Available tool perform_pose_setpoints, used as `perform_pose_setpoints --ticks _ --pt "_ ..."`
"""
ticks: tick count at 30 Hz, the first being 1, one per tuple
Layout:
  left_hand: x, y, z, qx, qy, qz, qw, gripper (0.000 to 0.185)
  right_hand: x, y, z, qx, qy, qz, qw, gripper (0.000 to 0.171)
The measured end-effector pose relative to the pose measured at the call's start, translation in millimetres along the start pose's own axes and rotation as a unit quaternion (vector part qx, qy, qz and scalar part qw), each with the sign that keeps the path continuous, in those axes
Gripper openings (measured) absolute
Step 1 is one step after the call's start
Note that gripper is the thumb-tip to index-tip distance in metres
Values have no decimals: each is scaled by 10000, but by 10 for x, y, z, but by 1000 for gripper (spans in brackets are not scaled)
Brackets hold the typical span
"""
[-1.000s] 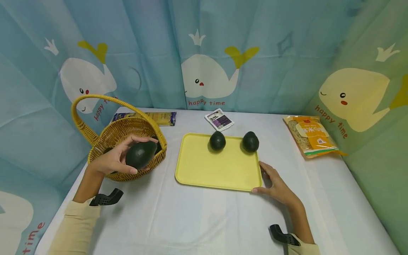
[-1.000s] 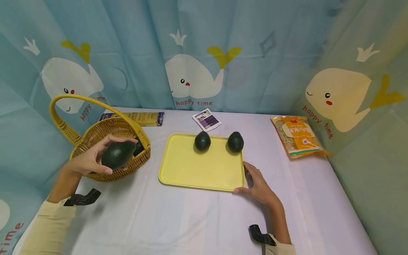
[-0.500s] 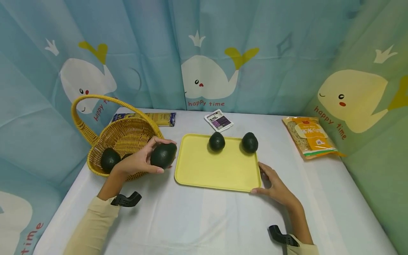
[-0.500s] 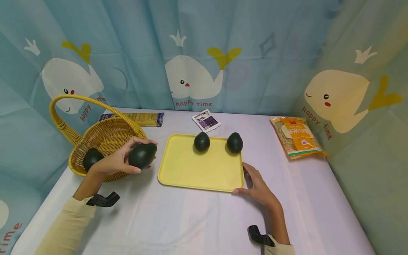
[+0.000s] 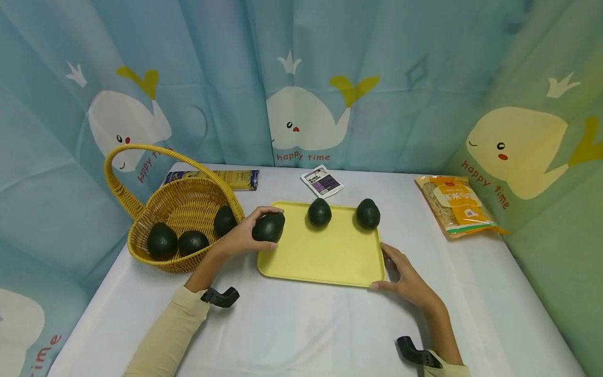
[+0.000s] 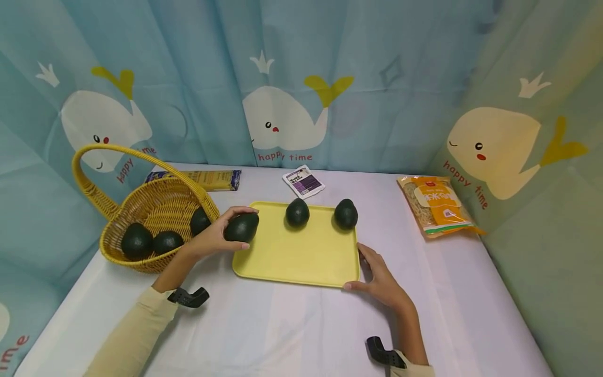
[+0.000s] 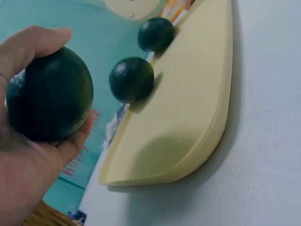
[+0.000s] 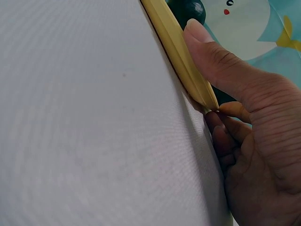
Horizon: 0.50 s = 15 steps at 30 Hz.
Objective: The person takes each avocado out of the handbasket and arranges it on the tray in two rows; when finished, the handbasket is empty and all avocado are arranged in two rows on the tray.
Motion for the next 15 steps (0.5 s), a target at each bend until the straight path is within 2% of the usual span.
perform_pose_setpoints --ticks 6,10,12,15 --pt "185 63 -169 -172 -265 -120 9994 68 -3 -4 -1 -62 -64 26 10000 103" --pt "275 39 -257 -533 -333 13 9980 61 -10 -2 1 -90 -108 53 9999 103" --pt "330 16 -296 -695 -368 155 9968 61 -10 -2 -1 -94 -116 75 9999 103" --pt "363 -3 -340 -718 -389 371 9960 69 -2 -2 -2 -78 -108 79 9999 102"
Point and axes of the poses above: each hand's wrist, its own z-axis away from the middle knuckle, its own y-axis out of the palm, x = y × z, the point moved 9 cm from there along -z, towards the middle knuckle, and after that the axes turned 8 degrees about y, right-handed, at the moved point
